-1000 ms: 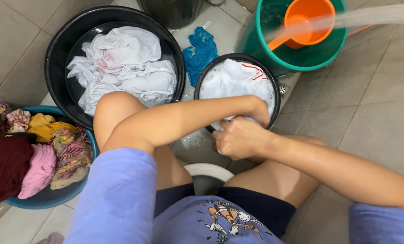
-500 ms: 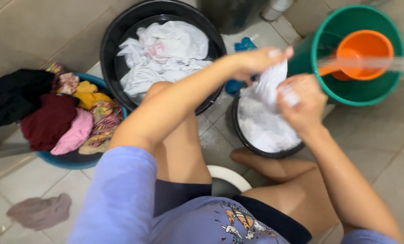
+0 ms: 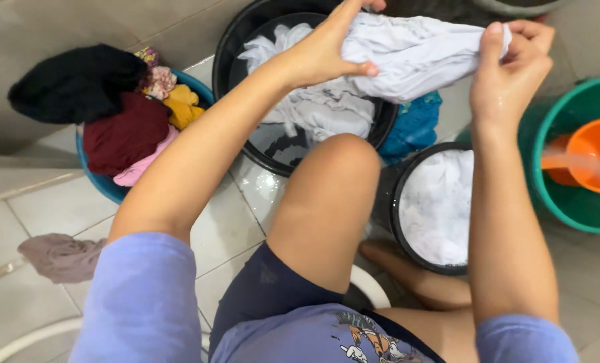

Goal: The person washes clothes by hand in a black basin filled with soapy water. They repeatedly submerge, scrub, and wring out white garments, then transfer them to a second basin. Water is added using an orange scoop from a green bucket.

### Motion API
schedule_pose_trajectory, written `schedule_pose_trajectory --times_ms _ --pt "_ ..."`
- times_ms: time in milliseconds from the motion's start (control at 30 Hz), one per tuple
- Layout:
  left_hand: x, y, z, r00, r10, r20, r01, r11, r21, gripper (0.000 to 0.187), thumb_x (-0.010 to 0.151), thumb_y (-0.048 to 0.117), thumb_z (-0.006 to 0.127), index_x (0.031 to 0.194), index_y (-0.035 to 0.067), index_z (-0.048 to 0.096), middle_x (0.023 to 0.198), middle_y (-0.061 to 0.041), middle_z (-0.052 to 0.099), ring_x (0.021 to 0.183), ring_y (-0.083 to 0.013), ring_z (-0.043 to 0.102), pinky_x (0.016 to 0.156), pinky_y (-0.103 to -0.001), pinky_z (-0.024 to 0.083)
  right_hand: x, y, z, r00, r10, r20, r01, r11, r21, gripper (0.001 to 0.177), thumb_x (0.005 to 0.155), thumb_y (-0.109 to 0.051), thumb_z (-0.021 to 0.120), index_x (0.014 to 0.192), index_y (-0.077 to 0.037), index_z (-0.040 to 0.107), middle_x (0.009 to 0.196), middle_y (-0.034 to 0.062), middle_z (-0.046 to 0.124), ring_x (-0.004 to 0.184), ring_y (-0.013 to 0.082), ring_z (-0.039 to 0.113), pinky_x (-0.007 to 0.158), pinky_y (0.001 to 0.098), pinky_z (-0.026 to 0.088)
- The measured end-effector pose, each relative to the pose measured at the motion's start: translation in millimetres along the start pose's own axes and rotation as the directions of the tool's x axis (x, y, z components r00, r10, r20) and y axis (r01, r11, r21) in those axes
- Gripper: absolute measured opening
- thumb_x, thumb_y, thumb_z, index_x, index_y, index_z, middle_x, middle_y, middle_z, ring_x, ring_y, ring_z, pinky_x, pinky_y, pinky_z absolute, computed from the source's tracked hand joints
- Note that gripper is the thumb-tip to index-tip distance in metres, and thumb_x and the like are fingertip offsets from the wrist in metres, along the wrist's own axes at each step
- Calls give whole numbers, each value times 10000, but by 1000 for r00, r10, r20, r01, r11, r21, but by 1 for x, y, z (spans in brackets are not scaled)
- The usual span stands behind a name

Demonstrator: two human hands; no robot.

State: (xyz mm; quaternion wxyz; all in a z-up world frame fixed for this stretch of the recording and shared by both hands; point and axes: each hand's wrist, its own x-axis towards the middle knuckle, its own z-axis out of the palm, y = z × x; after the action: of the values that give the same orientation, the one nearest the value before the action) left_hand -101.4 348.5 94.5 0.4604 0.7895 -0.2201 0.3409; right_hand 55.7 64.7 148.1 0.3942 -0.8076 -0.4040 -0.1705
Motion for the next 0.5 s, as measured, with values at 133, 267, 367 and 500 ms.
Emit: schedule_pose_trajectory --times_ms 133,267,367,500 --pt "-28 5 -27 744 -636 206 623 771 133 823 746 343 912 1383 81 462 1257 -187 663 1247 -341 614 1068 -405 481 16 -2 9 994 34 -103 -17 988 154 378 1161 -168 714 889 87 653 1229 129 569 1023 210 573 858 338 458" --pt "-68 -14 -22 766 -625 150 578 772 264 831 764 464 981 1322 78 501 1255 -255 621 1204 -412 559 1038 -451 457 15 -6 21 1000 -4 -31 8 992 123 357 1144 -140 701 876 90 647 1259 127 550 1029 202 566 848 333 448" --pt "-92 -26 -26 845 -521 125 494 848 192 911 783 540 956 1321 22 433 1280 -288 551 1189 -448 518 1019 -492 443 20 -6 24 999 -33 10 32 994 109 343 1132 -119 692 867 92 642 1282 126 536 1034 196 560 841 330 440" --pt "-117 -12 -40 788 -603 122 549 778 305 902 719 558 880 1327 42 458 1215 -230 467 1068 -427 413 914 -550 355 20 -5 24 998 -52 44 47 994 98 324 1116 -91 679 854 95 637 1311 124 517 1041 187 553 830 326 429"
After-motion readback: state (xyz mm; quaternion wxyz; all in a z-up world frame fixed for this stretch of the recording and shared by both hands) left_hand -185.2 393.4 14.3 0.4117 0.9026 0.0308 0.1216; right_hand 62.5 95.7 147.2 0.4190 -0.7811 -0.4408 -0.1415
